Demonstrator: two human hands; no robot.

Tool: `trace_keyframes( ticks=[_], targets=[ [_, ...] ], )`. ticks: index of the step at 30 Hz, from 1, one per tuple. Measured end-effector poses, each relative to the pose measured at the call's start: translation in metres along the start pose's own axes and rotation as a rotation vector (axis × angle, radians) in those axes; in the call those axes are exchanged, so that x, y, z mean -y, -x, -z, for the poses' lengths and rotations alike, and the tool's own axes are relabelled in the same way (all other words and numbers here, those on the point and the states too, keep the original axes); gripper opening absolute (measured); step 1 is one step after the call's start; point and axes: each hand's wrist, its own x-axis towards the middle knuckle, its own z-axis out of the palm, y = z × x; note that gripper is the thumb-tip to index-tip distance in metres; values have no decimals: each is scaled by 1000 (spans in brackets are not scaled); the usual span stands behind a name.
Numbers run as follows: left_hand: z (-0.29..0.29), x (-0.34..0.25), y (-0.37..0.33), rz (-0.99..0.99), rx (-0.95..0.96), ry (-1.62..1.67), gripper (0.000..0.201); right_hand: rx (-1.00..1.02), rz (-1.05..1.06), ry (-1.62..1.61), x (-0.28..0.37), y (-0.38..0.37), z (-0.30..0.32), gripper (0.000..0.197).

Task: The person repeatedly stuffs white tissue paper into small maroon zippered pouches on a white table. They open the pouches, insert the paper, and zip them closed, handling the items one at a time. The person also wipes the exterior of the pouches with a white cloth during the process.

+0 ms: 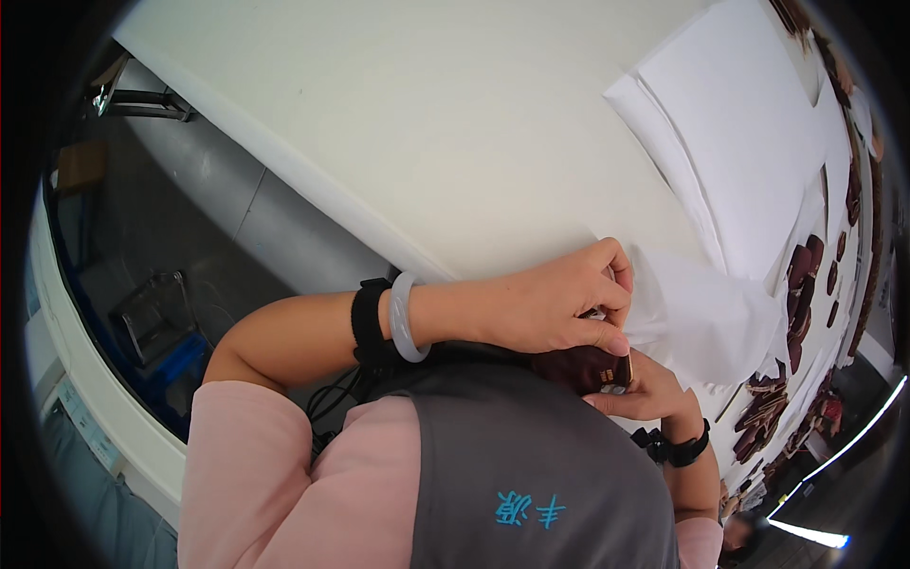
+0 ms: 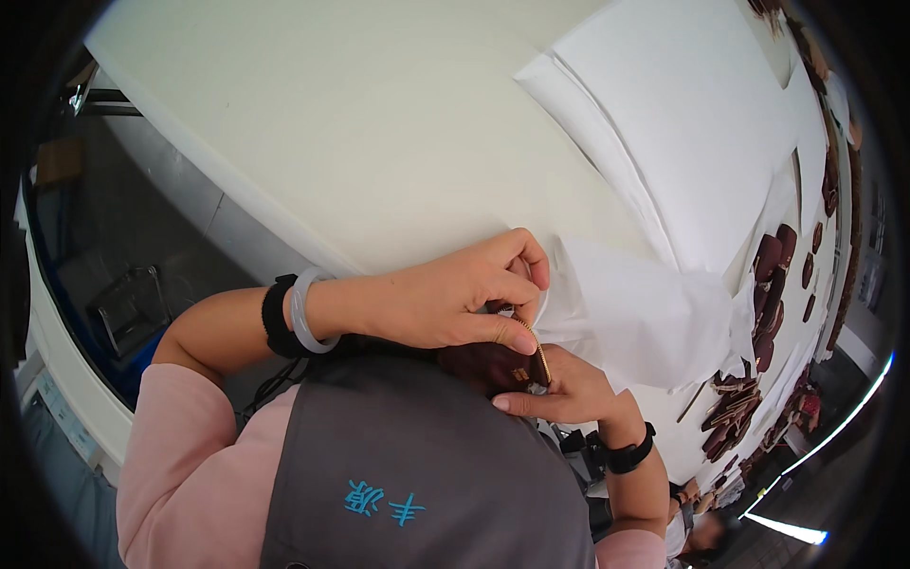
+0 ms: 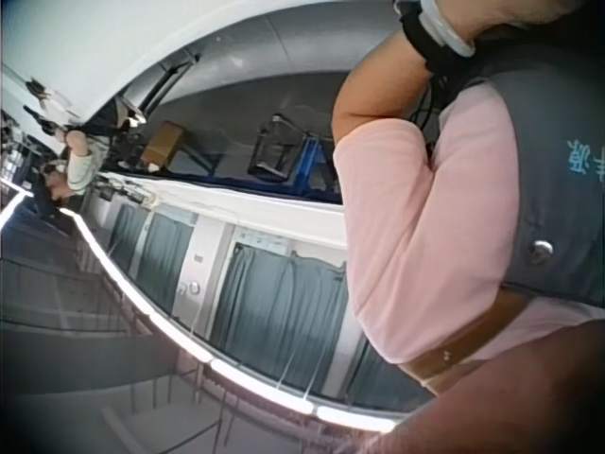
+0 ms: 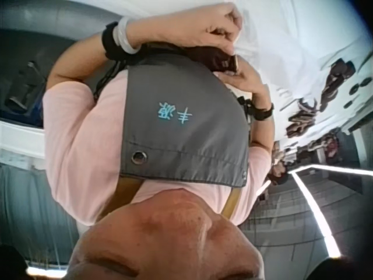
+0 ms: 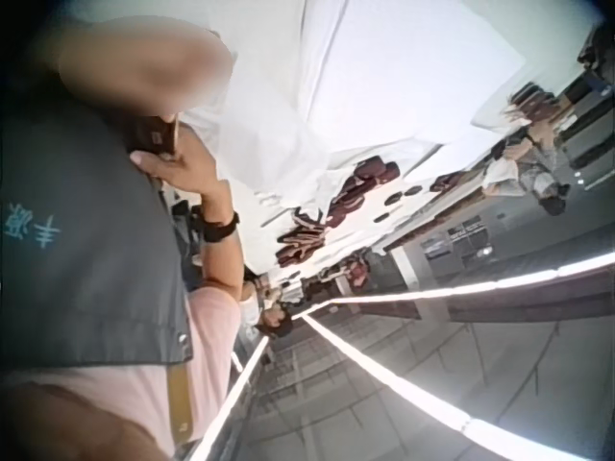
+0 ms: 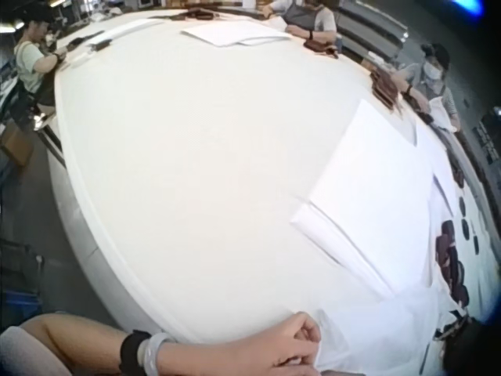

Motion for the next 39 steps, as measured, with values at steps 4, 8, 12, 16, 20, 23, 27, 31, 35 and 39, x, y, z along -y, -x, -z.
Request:
trace_keyframes(
  ticks=[4, 8, 12, 16, 20, 23, 27, 31, 35, 39],
  targets=[
    [-5, 10, 0, -33, -6, -40, 22, 10, 0, 151, 8, -11, -3, 30],
    [-7, 13, 2, -68, -17, -85, 23, 24, -151, 302, 15, -13, -4, 38],
    [3, 0, 1, -196, -47, -285, 22, 34, -182, 338, 30, -9, 2, 43],
    [-4, -25, -8, -549, 34, -470, 23, 52, -17, 459, 19, 1, 18, 39],
    [-9, -30, -7, -337, 229, -600, 32, 25, 81, 466, 24, 20, 28, 31],
    [-7, -36, -8, -110, 333, -745, 33, -183, 174, 351, 17, 37, 25, 25],
    [-8, -47, -20, -34, 466, -951, 40, -432, 255, 411, 6, 51, 18, 27],
    [-27, -69, -50, 246, 485, -834, 40, -802, 538, 579, -27, 45, 8, 20],
    [-43, -60, -64, 470, 272, -515, 28, -1365, 417, 652, -23, 38, -22, 12],
    [-37, -45, -59, 625, 189, -203, 26, -1136, 418, 272, -51, 57, -50, 18]
  ],
)
